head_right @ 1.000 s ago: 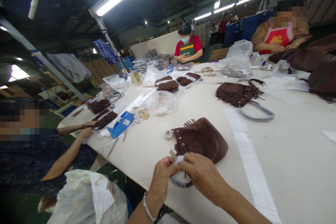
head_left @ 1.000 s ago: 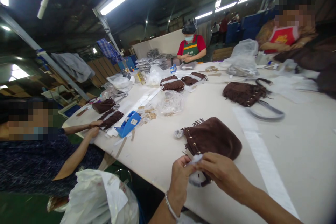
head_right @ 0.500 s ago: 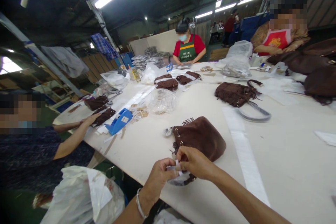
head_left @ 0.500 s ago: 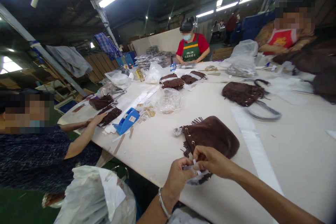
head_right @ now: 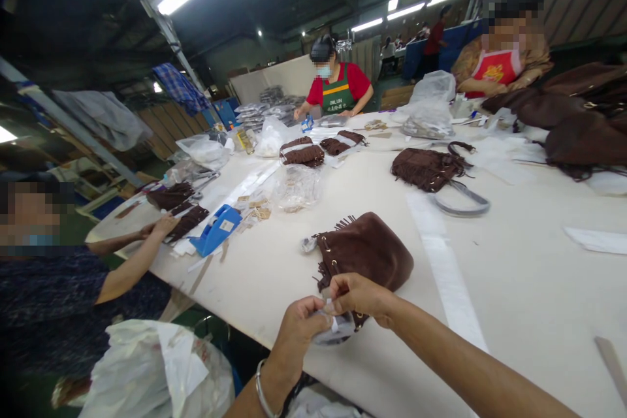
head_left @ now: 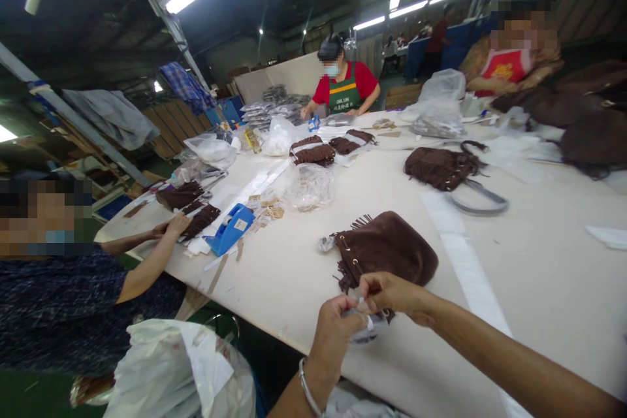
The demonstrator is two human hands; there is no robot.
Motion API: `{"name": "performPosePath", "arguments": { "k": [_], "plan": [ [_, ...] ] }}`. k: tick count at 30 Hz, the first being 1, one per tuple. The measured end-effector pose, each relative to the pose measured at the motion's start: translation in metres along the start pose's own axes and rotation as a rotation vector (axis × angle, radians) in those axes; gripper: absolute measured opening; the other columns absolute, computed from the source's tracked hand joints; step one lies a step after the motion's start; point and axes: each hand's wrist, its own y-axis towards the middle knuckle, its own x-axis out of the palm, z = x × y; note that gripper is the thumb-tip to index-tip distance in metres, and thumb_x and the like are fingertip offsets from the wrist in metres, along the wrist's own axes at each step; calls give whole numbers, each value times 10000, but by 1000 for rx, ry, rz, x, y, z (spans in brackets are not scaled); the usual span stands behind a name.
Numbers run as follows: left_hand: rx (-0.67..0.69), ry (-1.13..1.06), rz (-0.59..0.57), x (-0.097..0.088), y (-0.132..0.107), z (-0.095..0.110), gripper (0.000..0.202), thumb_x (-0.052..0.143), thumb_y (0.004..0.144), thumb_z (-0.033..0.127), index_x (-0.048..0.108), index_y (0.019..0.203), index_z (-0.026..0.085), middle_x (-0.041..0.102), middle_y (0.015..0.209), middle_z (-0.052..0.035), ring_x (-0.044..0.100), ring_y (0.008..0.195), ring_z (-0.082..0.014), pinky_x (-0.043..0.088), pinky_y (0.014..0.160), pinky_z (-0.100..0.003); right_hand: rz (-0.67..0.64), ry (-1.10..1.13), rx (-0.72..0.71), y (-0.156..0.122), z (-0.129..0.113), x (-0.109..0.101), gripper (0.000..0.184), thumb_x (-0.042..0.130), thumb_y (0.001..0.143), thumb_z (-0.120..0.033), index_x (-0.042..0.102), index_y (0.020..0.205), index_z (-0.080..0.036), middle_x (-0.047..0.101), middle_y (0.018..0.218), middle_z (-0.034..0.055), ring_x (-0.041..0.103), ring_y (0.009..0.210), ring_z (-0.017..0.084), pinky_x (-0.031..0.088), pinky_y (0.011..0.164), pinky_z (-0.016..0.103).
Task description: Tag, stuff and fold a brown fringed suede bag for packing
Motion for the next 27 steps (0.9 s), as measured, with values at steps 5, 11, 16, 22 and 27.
{"name": "performPosePath", "arguments": {
  "k": [5, 11, 16, 22, 27],
  "plan": [
    [14, 17, 39, 2, 3, 0, 105, 646, 542, 181, 599, 630, 151, 559, 545, 12, 396, 490, -94, 287, 519, -244, -30, -98, -99, 2, -7, 1, 285, 795, 635, -302, 598, 767, -144, 602, 658, -30, 514, 593, 84, 361, 545, 194],
    [55, -28, 65, -1, 7, -4, 54, 597, 555, 140, 559, 592, 154, 496, 530, 30, 365, 512, -90, 248, 527, -245, 81, -374, -239, 3, -16, 12, 77, 677, 711, -199, 619, 729, -153, 605, 628, -25, 523, 585, 100, 365, 539, 199],
    [113, -114, 63, 0, 3, 4, 57, 608, 579, 146, 552, 584, 155, 496, 548, 31, 383, 545, -97, 293, 558, -242, 300, -731, -421, -9, -23, 29, 88, 600, 753, -111, 661, 754, -175, 654, 714, 1, 572, 667, 130, 379, 581, 212],
    [121, -237, 97, -2, 4, 4, 75, 623, 559, 122, 616, 630, 145, 564, 583, 18, 453, 574, -101, 332, 593, -233, 277, -783, -614, -21, -18, 37, 154, 520, 858, -90, 636, 825, -186, 640, 856, 26, 598, 819, 146, 437, 731, 240],
    [102, -330, 69, -3, 5, 1, 114, 635, 533, 90, 612, 625, 153, 599, 601, 13, 504, 586, -104, 372, 614, -229, 185, -793, -720, -27, -7, 30, 160, 463, 936, -143, 615, 922, -191, 646, 1002, 65, 607, 898, 154, 464, 789, 258]
  ]
}}
